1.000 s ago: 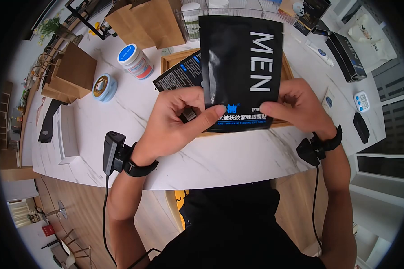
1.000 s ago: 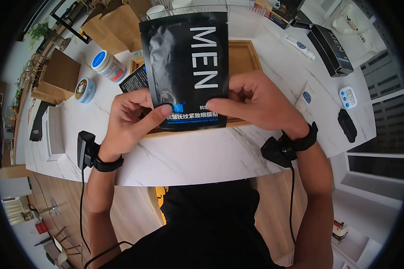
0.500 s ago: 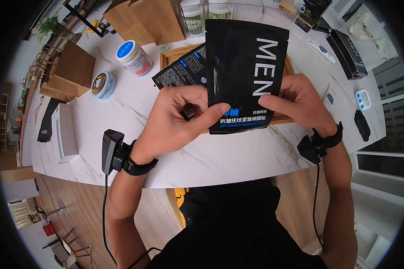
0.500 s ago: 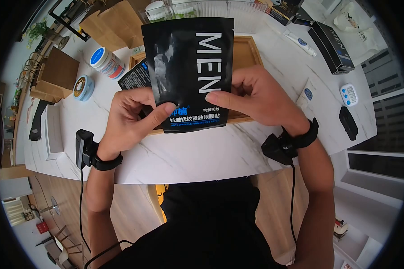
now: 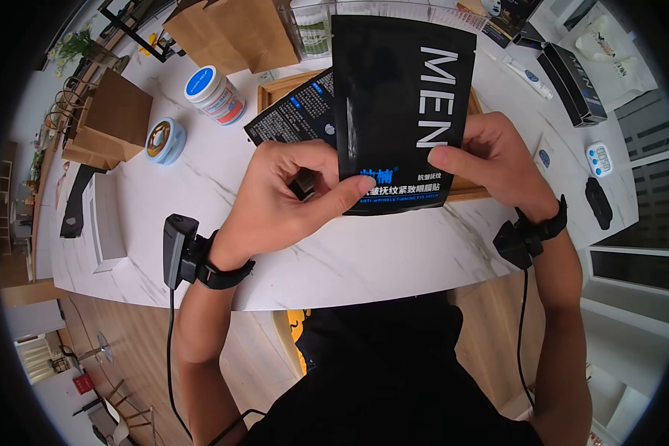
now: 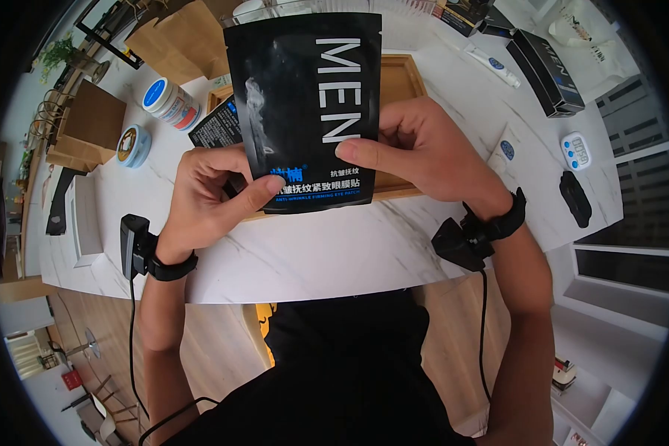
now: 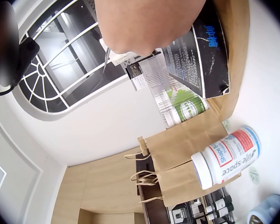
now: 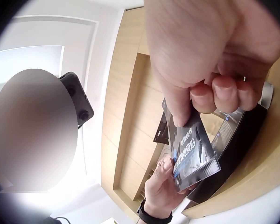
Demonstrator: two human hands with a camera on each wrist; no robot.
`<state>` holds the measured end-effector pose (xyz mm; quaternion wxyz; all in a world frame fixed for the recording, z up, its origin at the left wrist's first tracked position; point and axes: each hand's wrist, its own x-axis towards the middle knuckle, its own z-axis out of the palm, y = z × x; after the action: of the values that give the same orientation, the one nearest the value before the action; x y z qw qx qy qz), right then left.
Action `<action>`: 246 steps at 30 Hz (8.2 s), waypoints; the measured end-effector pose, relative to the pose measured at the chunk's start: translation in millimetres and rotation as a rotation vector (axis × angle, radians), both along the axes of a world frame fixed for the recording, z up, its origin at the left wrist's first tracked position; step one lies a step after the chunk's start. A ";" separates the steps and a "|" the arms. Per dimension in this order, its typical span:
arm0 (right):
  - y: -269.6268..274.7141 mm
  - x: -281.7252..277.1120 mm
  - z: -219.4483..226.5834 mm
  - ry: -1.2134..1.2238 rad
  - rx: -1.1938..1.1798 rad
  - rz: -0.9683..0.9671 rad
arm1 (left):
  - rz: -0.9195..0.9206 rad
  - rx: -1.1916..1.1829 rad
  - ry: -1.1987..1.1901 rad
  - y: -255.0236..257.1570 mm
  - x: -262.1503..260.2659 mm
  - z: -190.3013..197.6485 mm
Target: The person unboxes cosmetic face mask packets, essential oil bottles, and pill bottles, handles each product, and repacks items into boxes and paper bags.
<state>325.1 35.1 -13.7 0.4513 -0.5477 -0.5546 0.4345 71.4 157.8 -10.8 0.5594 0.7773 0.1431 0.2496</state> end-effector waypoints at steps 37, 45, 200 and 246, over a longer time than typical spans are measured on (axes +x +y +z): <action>1.8 -2.0 1.7 0.032 0.085 -0.055 | 0.009 0.010 0.012 0.3 -0.5 -0.4; 1.7 -3.3 1.9 0.074 0.081 -0.031 | 0.003 0.055 0.027 2.2 -0.5 -2.5; 11.4 9.8 10.3 0.074 0.167 -0.297 | 0.307 0.728 0.063 8.9 4.0 -6.8; 9.2 10.5 18.0 0.038 0.069 -0.285 | 0.306 0.756 0.040 9.8 4.6 -7.2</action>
<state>335.5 44.3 4.3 0.5374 -0.5967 -0.4770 0.3572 76.0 167.6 -18.0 0.1877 0.9027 0.1662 0.3497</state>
